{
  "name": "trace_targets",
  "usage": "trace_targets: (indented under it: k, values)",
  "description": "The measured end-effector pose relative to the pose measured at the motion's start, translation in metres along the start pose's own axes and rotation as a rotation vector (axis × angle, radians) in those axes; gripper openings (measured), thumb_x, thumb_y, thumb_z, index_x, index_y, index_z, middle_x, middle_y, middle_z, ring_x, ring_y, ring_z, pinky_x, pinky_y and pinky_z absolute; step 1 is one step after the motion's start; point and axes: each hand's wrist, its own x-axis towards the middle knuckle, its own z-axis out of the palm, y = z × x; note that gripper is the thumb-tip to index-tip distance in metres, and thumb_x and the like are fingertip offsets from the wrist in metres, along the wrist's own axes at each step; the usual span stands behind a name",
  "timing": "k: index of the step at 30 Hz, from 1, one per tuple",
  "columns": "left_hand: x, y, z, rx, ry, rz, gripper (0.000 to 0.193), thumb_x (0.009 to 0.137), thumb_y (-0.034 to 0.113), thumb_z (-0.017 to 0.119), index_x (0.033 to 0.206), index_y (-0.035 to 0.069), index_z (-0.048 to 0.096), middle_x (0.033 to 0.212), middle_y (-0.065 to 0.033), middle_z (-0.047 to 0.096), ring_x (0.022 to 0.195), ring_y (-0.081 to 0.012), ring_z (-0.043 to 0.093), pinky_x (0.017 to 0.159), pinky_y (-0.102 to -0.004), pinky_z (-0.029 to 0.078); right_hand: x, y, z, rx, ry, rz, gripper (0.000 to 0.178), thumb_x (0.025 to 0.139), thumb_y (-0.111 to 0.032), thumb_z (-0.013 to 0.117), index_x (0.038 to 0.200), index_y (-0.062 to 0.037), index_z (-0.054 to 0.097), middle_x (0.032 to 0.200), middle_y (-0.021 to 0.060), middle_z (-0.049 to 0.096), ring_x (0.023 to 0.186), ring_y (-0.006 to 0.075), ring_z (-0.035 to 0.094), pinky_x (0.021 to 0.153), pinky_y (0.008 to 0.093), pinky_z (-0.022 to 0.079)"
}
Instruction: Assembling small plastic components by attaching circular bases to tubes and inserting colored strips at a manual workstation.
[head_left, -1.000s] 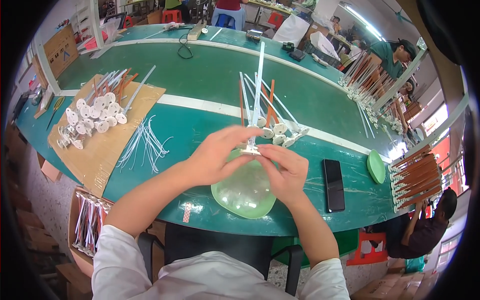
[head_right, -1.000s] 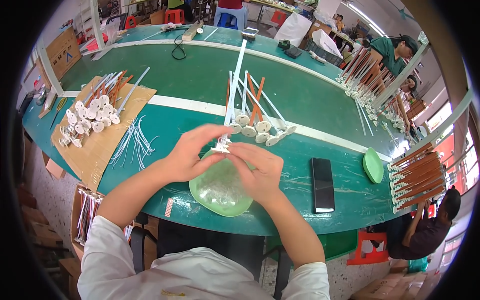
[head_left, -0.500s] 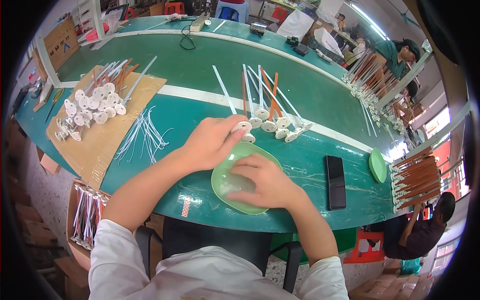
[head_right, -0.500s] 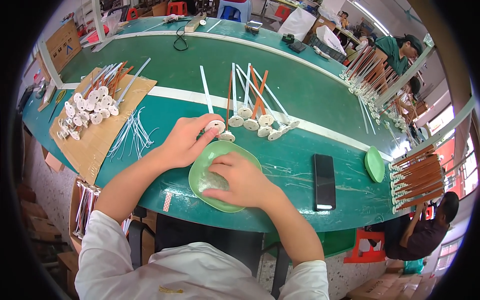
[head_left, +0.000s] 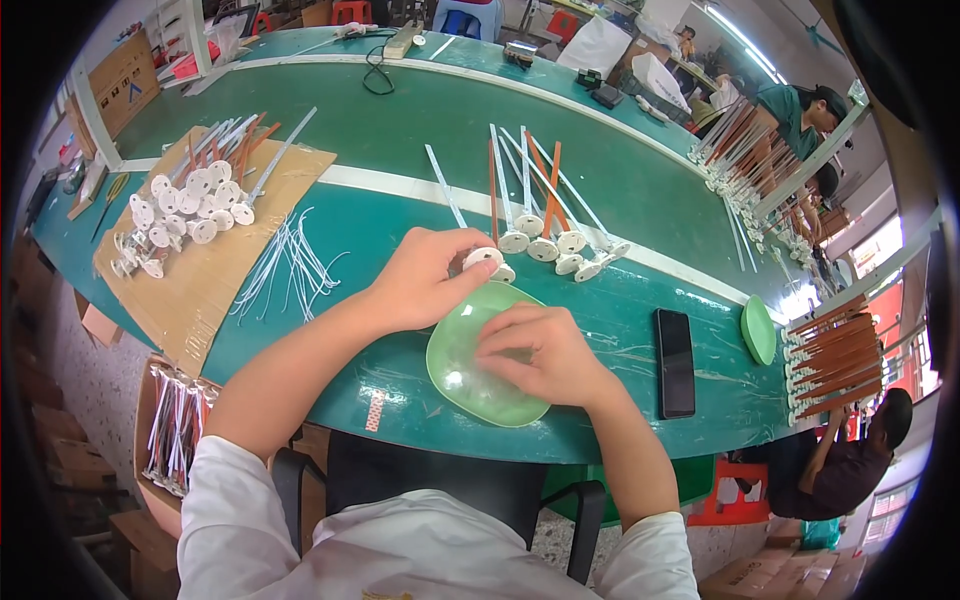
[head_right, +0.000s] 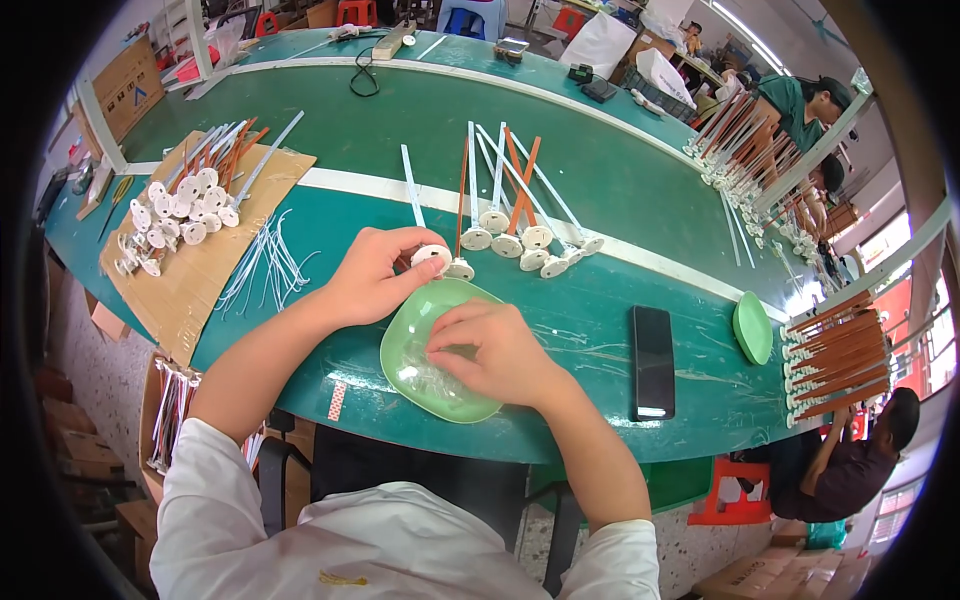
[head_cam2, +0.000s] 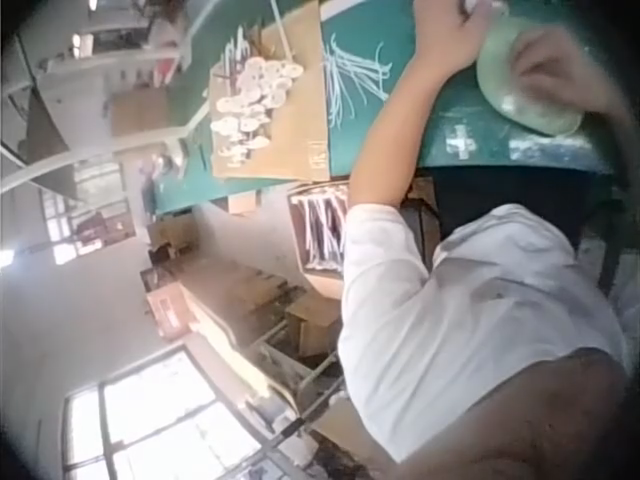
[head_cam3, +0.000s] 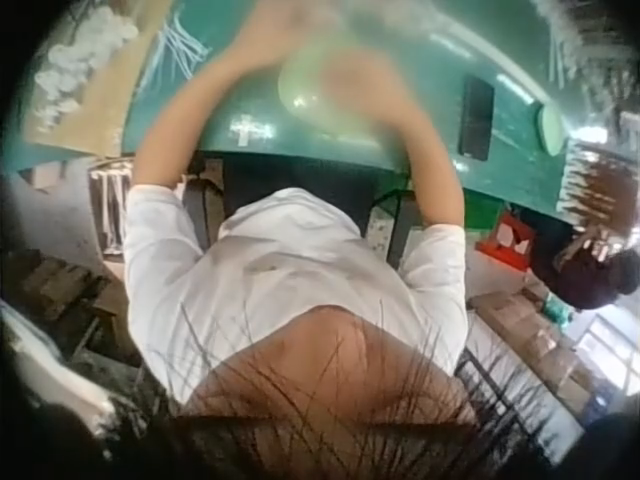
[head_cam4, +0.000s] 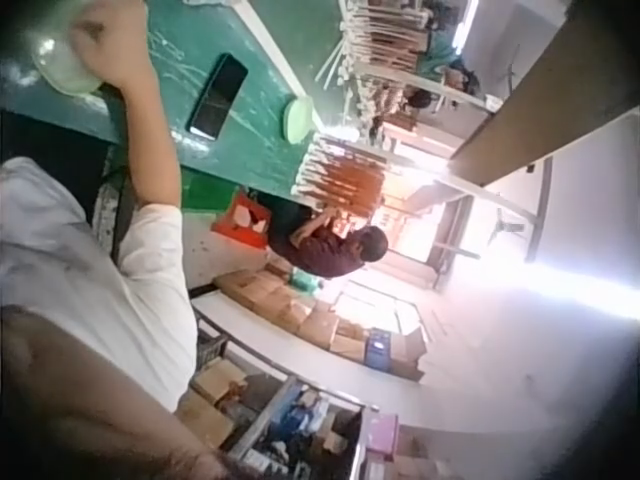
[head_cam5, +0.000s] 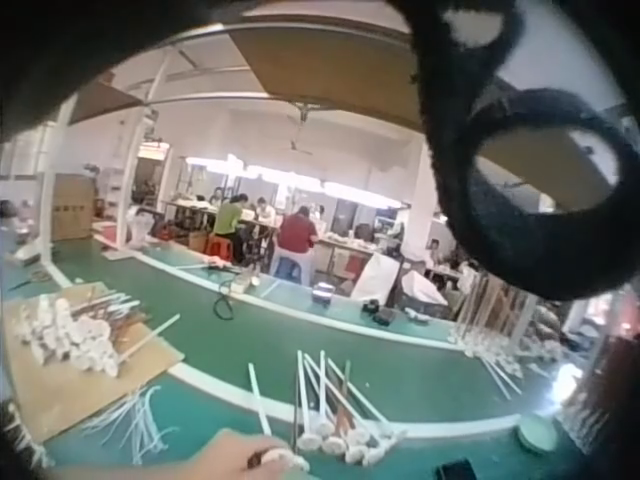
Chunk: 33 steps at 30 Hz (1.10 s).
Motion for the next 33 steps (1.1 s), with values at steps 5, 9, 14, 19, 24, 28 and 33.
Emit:
trace_targets:
  k: [5, 9, 14, 19, 24, 28, 33]
  values:
    - [0.002, 0.002, 0.000, -0.022, -0.011, -0.032, 0.020, 0.096, 0.018, 0.067, 0.107, 0.001, 0.069, 0.082, -0.0077, 0.073, 0.071, -0.0112, 0.068, 0.067, -0.0262, 0.054, -0.002, 0.002, -0.003, 0.036, 0.051, 0.211, 0.012, 0.080, -0.005, 0.075, 0.091, -0.0022, 0.074, 0.092, 0.0098, 0.073, 0.079, 0.0236, 0.070, 0.067, 0.0342, 0.057]
    - [0.000, -0.001, 0.000, 0.007, -0.021, -0.030, 0.021, 0.096, 0.018, 0.068, 0.107, 0.000, 0.070, 0.082, -0.0074, 0.073, 0.071, -0.0108, 0.067, 0.067, -0.0259, 0.054, 0.001, -0.002, 0.001, -0.018, 0.026, 0.133, 0.014, 0.077, -0.005, 0.077, 0.091, -0.0024, 0.075, 0.091, 0.0107, 0.073, 0.080, 0.0262, 0.070, 0.072, 0.0350, 0.057]
    - [0.001, 0.000, 0.000, 0.032, -0.031, -0.024, 0.021, 0.095, 0.018, 0.069, 0.107, 0.000, 0.070, 0.082, -0.0073, 0.072, 0.071, -0.0107, 0.067, 0.067, -0.0262, 0.054, -0.004, 0.004, 0.004, -0.160, -0.083, -0.102, 0.016, 0.077, -0.005, 0.076, 0.093, -0.0032, 0.075, 0.090, 0.0109, 0.072, 0.080, 0.0271, 0.069, 0.071, 0.0347, 0.056]
    - [0.001, -0.004, 0.004, -0.040, 0.014, 0.014, 0.025, 0.092, 0.022, 0.069, 0.105, 0.001, 0.070, 0.076, -0.0108, 0.069, 0.062, -0.0167, 0.063, 0.061, -0.0302, 0.050, -0.002, -0.003, -0.002, -0.041, -0.171, 0.028, 0.013, 0.082, -0.004, 0.072, 0.095, -0.0025, 0.074, 0.088, 0.0110, 0.072, 0.076, 0.0255, 0.069, 0.067, 0.0346, 0.056]
    - [0.001, 0.001, 0.000, -0.111, -0.041, -0.067, 0.022, 0.096, 0.014, 0.068, 0.113, 0.000, 0.068, 0.093, -0.0073, 0.073, 0.085, -0.0128, 0.071, 0.077, -0.0278, 0.057, 0.001, -0.005, -0.001, 0.065, 0.017, 0.162, 0.009, 0.087, -0.003, 0.070, 0.095, -0.0009, 0.073, 0.086, 0.0105, 0.073, 0.076, 0.0192, 0.072, 0.069, 0.0297, 0.056]
    - [0.001, 0.001, 0.001, -0.156, -0.052, -0.089, 0.023, 0.095, 0.011, 0.068, 0.115, -0.001, 0.066, 0.099, -0.0078, 0.072, 0.089, -0.0124, 0.070, 0.080, -0.0283, 0.057, -0.001, -0.001, 0.000, 0.222, 0.167, 0.222, 0.012, 0.087, -0.001, 0.072, 0.098, 0.0020, 0.072, 0.089, 0.0089, 0.075, 0.083, 0.0138, 0.073, 0.076, 0.0267, 0.058]
    - [0.002, 0.004, 0.000, -0.189, -0.049, -0.101, 0.023, 0.095, 0.011, 0.069, 0.114, -0.001, 0.065, 0.100, -0.0073, 0.072, 0.091, -0.0114, 0.069, 0.083, -0.0282, 0.057, -0.001, -0.001, -0.002, 0.260, 0.219, 0.305, 0.019, 0.082, 0.000, 0.077, 0.101, 0.0021, 0.072, 0.092, 0.0070, 0.075, 0.084, 0.0125, 0.073, 0.076, 0.0255, 0.058]
